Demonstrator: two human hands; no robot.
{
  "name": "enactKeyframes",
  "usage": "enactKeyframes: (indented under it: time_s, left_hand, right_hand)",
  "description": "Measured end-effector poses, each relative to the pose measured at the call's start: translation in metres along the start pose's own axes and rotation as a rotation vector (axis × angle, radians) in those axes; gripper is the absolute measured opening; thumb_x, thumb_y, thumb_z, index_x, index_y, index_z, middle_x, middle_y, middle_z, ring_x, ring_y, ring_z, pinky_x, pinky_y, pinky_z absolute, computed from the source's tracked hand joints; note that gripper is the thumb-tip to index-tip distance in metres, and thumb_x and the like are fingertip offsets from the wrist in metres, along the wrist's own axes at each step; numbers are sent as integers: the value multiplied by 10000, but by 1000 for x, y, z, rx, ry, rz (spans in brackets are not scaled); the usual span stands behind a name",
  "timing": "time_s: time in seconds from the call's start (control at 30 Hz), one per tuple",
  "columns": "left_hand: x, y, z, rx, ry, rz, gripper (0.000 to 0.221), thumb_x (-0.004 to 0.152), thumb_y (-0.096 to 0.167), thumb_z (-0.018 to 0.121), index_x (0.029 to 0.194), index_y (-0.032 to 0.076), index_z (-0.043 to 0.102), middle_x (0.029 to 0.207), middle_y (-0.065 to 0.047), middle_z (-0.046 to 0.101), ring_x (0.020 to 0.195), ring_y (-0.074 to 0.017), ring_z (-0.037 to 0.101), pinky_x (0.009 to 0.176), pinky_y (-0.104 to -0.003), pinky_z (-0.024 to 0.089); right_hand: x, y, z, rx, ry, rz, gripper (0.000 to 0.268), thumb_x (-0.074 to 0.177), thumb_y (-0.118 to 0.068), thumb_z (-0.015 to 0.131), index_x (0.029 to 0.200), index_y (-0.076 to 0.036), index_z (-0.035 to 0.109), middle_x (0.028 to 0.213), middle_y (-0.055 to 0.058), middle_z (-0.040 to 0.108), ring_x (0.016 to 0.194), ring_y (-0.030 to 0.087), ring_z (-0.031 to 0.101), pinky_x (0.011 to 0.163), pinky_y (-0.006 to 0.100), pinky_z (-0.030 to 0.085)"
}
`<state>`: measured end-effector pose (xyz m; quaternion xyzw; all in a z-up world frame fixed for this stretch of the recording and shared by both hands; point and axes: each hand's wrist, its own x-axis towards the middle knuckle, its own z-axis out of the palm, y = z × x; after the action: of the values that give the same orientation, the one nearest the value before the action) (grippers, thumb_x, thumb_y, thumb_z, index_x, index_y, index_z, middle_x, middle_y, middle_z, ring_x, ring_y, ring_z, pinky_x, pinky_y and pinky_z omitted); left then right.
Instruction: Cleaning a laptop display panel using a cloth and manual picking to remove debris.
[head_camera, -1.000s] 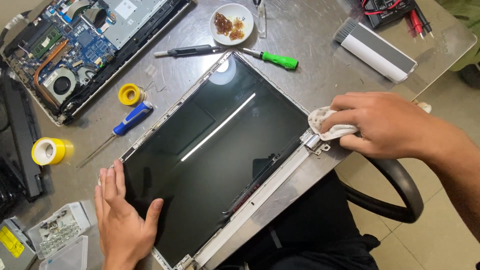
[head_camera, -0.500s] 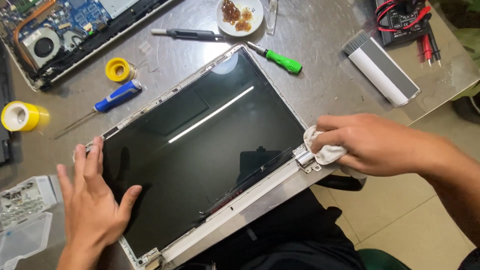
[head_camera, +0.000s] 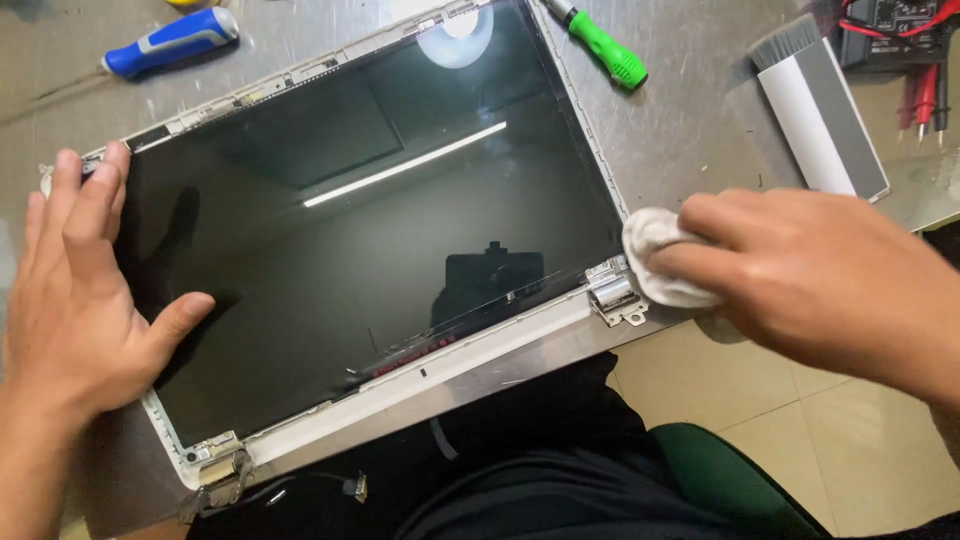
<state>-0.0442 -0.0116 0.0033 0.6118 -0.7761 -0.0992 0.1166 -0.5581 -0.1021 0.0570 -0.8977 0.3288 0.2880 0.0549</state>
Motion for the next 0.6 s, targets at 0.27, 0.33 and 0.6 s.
enactKeyframes:
  time_s: [0.27,0.33,0.6]
  left_hand:
    - [1,7,0,-20,32,6,937,926,529,477,1617,-2,134,1715,-235,267,1569,-560,164,1265,-685,122]
    - [2,6,-1,-5,25,0,935,922,519,487,1612,3,125,1711,-250,273,1571,-544,161,1261,-681,128]
    - [1,3,0,20,17,-12,920,942,503,492,1625,27,100,1720,-237,276,1580,-509,167,1241,-689,167]
  right_hand:
    - [5,21,5,309,67,-122,591,724,-159,630,1265,-396,650,1150,-75,615,800,280,717,579,504,591]
    - [10,18,7,262,33,-101,584,743,-141,619,1257,-420,633,1091,-81,593,759,271,691,534,490,554]
    - [24,-6,-2,51,16,-13,270,831,-260,585,1094,-325,590,966,-83,589,835,231,667,467,465,527]
